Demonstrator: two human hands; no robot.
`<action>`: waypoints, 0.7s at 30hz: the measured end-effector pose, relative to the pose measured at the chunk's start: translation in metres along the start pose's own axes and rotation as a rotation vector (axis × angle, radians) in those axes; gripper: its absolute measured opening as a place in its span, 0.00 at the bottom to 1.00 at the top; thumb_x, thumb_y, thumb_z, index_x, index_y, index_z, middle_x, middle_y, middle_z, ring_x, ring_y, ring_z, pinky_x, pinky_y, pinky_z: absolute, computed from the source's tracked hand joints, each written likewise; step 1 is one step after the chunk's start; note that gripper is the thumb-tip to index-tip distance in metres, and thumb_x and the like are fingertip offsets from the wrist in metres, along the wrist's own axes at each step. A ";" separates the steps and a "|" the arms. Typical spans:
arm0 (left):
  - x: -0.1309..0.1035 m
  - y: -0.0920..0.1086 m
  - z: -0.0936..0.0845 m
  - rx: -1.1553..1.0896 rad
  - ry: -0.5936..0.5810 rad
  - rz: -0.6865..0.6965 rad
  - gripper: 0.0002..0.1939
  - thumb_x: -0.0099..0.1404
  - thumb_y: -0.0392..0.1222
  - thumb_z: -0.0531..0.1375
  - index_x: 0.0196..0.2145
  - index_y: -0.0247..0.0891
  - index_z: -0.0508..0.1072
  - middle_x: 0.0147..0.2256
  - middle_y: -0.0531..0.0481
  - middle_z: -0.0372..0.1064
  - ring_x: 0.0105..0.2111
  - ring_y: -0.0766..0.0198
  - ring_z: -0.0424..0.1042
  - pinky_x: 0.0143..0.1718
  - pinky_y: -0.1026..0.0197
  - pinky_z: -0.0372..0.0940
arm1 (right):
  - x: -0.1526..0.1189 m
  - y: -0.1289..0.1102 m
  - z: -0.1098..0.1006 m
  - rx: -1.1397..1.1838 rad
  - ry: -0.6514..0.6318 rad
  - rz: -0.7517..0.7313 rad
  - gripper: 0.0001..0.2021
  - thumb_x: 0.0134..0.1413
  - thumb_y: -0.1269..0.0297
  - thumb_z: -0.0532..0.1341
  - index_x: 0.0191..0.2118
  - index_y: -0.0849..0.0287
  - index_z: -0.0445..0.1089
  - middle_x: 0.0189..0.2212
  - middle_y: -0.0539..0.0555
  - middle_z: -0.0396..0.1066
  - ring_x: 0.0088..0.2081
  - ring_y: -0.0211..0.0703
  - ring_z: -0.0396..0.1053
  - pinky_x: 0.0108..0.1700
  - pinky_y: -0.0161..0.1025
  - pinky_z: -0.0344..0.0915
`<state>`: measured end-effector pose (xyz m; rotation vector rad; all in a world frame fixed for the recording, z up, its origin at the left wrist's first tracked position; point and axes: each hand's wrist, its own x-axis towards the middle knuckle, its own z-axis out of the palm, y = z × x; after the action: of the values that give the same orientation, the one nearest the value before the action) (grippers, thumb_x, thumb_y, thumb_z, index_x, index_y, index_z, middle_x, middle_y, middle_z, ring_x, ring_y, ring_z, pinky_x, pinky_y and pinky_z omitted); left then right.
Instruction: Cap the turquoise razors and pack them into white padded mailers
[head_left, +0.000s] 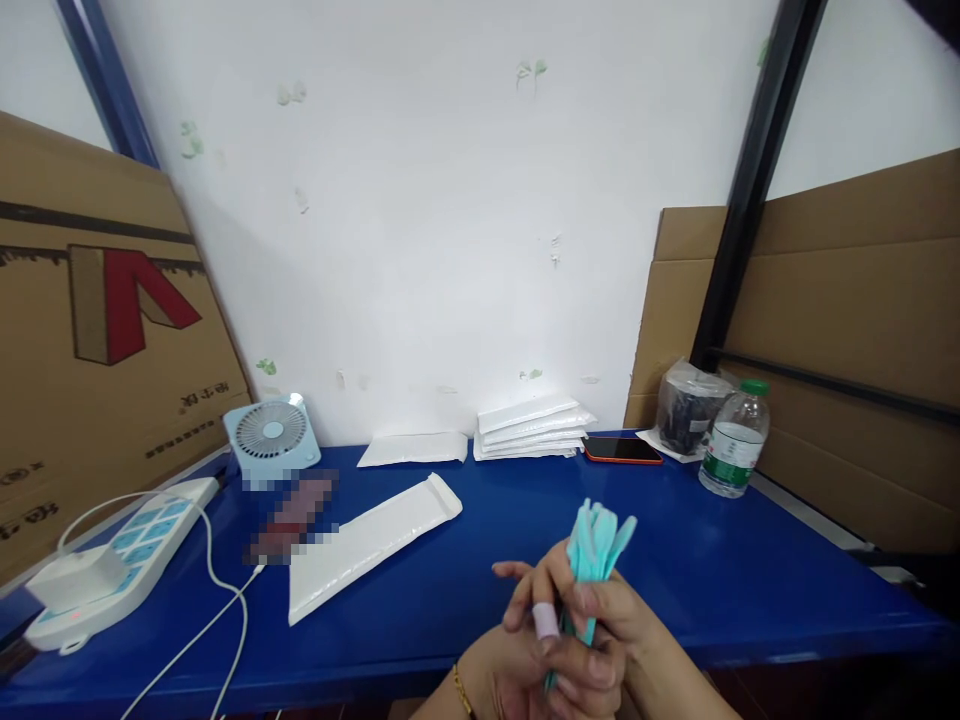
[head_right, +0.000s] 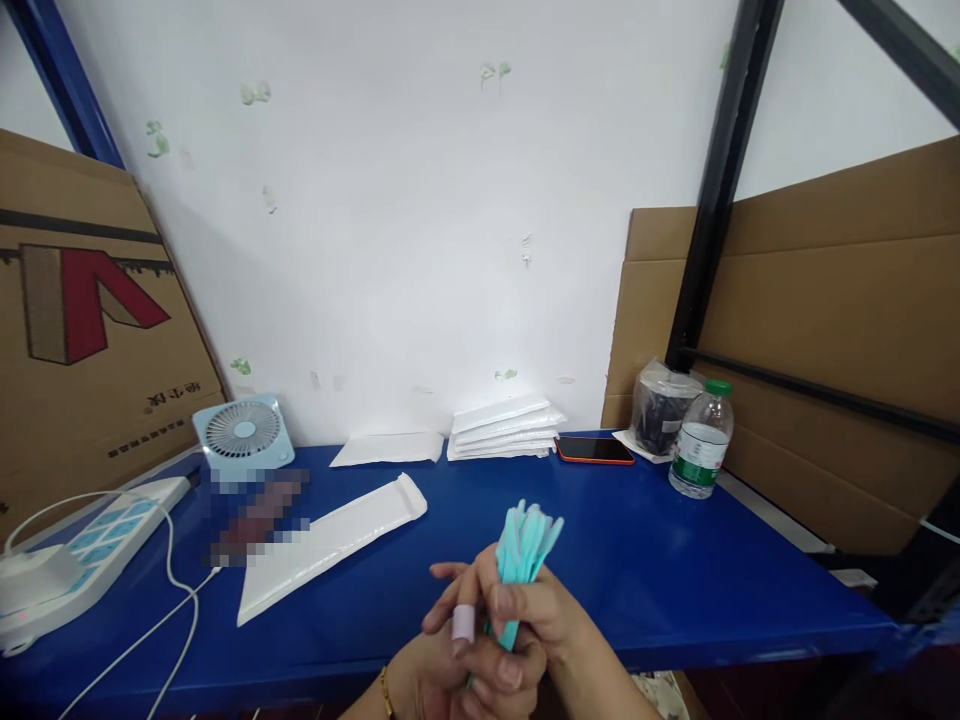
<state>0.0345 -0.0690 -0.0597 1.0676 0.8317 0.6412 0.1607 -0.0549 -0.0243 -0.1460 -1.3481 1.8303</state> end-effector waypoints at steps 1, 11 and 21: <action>-0.004 0.006 -0.005 0.122 -0.058 0.003 0.14 0.42 0.42 0.68 0.27 0.37 0.70 0.19 0.54 0.63 0.19 0.66 0.65 0.22 0.63 0.60 | 0.000 -0.002 -0.004 0.017 0.089 -0.035 0.18 0.45 0.52 0.63 0.17 0.57 0.61 0.18 0.50 0.68 0.32 0.47 0.72 0.52 0.53 0.56; -0.039 0.073 -0.189 1.466 0.710 -0.164 0.64 0.29 0.59 0.68 0.61 0.36 0.49 0.60 0.31 0.46 0.61 0.33 0.35 0.54 0.34 0.39 | -0.008 0.005 -0.077 -0.402 1.007 -0.143 0.12 0.41 0.56 0.67 0.32 0.57 0.71 0.14 0.45 0.57 0.17 0.36 0.53 0.20 0.37 0.51; -0.027 0.070 -0.163 1.482 0.528 0.217 0.20 0.44 0.35 0.57 0.39 0.39 0.66 0.35 0.49 0.67 0.36 0.58 0.68 0.36 0.62 0.58 | 0.046 -0.018 -0.059 0.085 0.770 -0.203 0.17 0.45 0.53 0.63 0.16 0.60 0.65 0.27 0.52 0.69 0.35 0.44 0.68 0.38 0.41 0.62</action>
<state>-0.1209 0.0145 -0.0268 2.3901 1.7593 0.4177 0.1723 0.0212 -0.0171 -0.5805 -0.7092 1.4274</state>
